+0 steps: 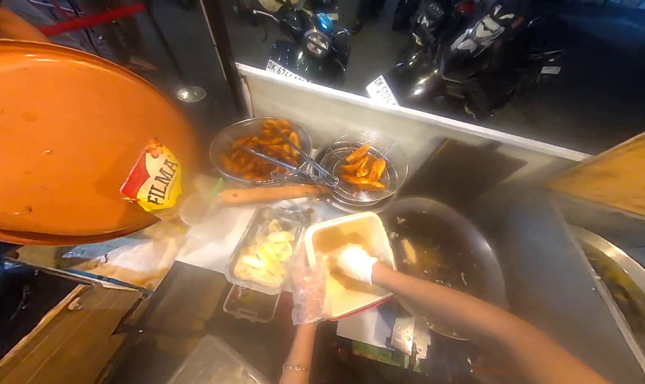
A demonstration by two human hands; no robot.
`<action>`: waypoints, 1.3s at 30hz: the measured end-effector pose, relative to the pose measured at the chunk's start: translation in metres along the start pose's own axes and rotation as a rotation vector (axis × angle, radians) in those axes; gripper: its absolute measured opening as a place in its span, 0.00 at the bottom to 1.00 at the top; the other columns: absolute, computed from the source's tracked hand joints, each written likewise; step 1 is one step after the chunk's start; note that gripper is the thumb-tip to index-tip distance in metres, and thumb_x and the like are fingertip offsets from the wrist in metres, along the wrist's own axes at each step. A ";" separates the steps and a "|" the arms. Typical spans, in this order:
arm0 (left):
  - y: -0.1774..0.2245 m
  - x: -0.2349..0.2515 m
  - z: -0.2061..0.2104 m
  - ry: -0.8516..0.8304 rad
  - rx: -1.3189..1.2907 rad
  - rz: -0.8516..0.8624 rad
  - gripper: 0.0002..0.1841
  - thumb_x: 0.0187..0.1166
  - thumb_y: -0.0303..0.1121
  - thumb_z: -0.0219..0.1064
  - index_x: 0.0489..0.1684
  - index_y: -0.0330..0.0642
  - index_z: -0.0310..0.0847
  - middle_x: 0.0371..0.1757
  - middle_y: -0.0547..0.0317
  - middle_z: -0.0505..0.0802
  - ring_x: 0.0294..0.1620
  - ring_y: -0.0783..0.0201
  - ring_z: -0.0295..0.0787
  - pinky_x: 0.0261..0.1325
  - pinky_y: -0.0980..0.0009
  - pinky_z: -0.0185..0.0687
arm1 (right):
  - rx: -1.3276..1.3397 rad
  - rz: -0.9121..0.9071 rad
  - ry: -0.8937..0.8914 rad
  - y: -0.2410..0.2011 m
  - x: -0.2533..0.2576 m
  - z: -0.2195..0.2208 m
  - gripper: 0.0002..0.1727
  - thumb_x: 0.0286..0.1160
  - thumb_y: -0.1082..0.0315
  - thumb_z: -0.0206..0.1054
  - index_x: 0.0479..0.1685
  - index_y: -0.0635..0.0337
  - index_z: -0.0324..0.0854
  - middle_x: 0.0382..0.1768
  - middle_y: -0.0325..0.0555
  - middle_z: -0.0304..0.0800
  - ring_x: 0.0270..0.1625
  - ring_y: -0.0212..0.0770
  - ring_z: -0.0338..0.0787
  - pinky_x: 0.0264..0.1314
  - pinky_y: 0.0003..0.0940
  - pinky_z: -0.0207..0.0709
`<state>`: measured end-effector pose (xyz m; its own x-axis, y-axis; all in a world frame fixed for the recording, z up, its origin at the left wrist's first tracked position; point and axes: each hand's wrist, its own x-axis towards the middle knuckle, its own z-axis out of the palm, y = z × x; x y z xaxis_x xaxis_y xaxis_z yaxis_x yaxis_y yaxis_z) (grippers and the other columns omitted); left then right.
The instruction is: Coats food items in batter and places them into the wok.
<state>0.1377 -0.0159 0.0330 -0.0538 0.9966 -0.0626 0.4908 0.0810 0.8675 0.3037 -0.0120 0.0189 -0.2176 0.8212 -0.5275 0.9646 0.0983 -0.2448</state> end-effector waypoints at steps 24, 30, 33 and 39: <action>-0.001 0.001 0.002 0.008 -0.046 0.029 0.25 0.77 0.36 0.70 0.72 0.33 0.82 0.67 0.40 0.90 0.72 0.49 0.85 0.80 0.52 0.73 | 0.176 0.238 -0.036 0.026 0.007 0.005 0.31 0.67 0.59 0.77 0.72 0.61 0.78 0.68 0.62 0.85 0.72 0.63 0.84 0.73 0.65 0.76; -0.001 -0.001 0.000 0.020 -0.039 0.036 0.25 0.78 0.36 0.70 0.72 0.32 0.82 0.67 0.40 0.90 0.71 0.49 0.86 0.79 0.53 0.74 | 0.089 0.400 0.086 -0.011 -0.020 -0.018 0.23 0.77 0.72 0.66 0.73 0.63 0.79 0.74 0.65 0.79 0.74 0.66 0.82 0.68 0.64 0.81; 0.000 -0.003 -0.002 -0.007 -0.016 0.015 0.26 0.79 0.37 0.69 0.73 0.33 0.80 0.70 0.39 0.88 0.74 0.48 0.83 0.82 0.52 0.71 | 0.058 0.309 -0.089 -0.029 -0.045 -0.022 0.22 0.80 0.71 0.63 0.72 0.68 0.78 0.73 0.70 0.78 0.74 0.70 0.80 0.71 0.69 0.75; -0.003 0.000 0.003 0.015 -0.040 0.026 0.25 0.78 0.36 0.70 0.73 0.33 0.81 0.68 0.40 0.89 0.73 0.49 0.84 0.80 0.54 0.73 | 0.168 0.320 0.065 -0.005 -0.033 -0.014 0.23 0.81 0.68 0.62 0.74 0.63 0.79 0.76 0.63 0.79 0.82 0.61 0.76 0.84 0.58 0.69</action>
<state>0.1385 -0.0161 0.0291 -0.0542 0.9980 -0.0324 0.4567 0.0536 0.8880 0.3078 -0.0315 0.0491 0.1063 0.8297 -0.5479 0.9431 -0.2587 -0.2087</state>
